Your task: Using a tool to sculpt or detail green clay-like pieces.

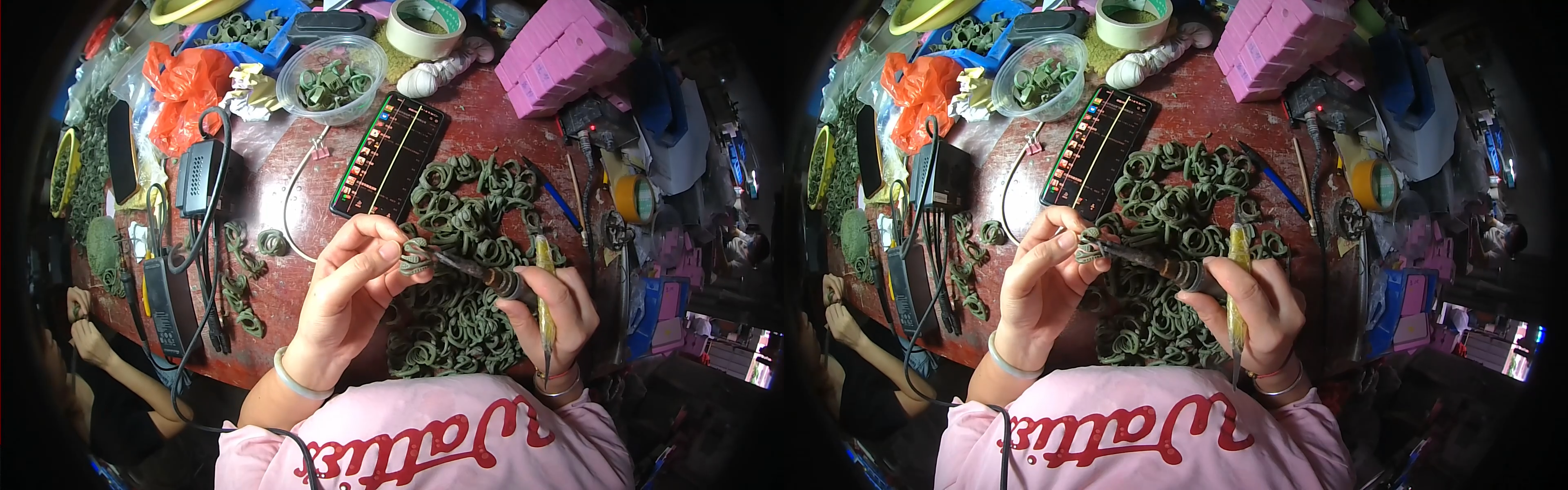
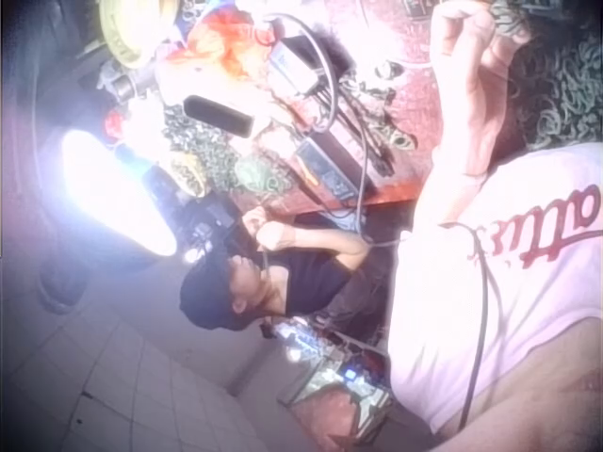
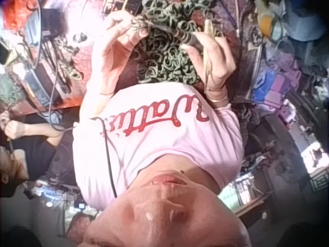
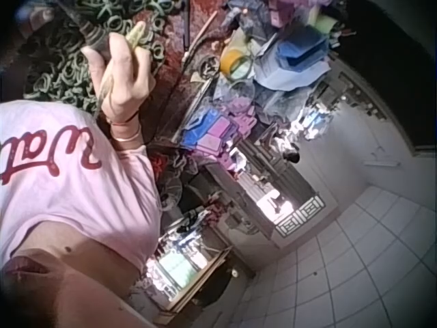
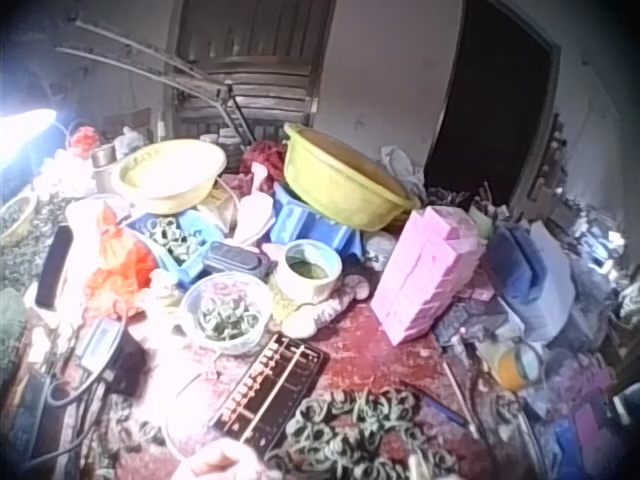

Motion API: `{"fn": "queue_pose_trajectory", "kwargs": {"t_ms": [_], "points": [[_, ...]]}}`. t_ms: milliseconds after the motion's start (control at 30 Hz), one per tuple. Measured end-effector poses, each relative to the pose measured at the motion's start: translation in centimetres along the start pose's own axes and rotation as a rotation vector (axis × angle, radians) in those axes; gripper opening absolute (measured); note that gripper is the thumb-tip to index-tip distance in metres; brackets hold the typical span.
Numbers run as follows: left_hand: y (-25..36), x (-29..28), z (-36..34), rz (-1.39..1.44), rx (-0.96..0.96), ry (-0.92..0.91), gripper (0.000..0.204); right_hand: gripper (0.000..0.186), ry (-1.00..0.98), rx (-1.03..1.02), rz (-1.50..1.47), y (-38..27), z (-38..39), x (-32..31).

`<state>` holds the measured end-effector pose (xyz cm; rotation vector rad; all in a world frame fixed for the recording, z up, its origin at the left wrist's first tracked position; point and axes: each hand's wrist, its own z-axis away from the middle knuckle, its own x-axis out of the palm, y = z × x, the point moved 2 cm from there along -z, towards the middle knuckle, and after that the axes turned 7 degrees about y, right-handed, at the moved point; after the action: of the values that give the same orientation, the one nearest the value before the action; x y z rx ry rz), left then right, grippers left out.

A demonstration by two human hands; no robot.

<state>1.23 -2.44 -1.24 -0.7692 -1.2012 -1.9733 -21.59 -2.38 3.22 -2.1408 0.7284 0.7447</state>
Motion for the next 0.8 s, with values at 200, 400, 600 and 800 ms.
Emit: {"fn": "queue_pose_trajectory", "kwargs": {"t_ms": [200, 400, 600, 800], "points": [[-0.10, 0.10, 0.06, 0.014, -0.006, 0.014, 0.010, 0.044, -0.002, -0.006, 0.011, -0.07, -0.04, -0.07], [0.00, 0.25, 0.04, 0.038, -0.021, 0.024, 0.010, 0.044, 0.003, -0.007, 0.018, 0.00, -0.06, -0.06], [0.03, 0.14, 0.00, 0.044, -0.013, -0.012, 0.010, 0.043, 0.026, -0.011, 0.030, 0.11, -0.16, -0.16], [0.00, 0.42, 0.01, -0.005, 0.098, -0.081, 0.019, 0.040, 0.040, -0.009, -0.018, -0.14, -0.53, -0.36]]}}
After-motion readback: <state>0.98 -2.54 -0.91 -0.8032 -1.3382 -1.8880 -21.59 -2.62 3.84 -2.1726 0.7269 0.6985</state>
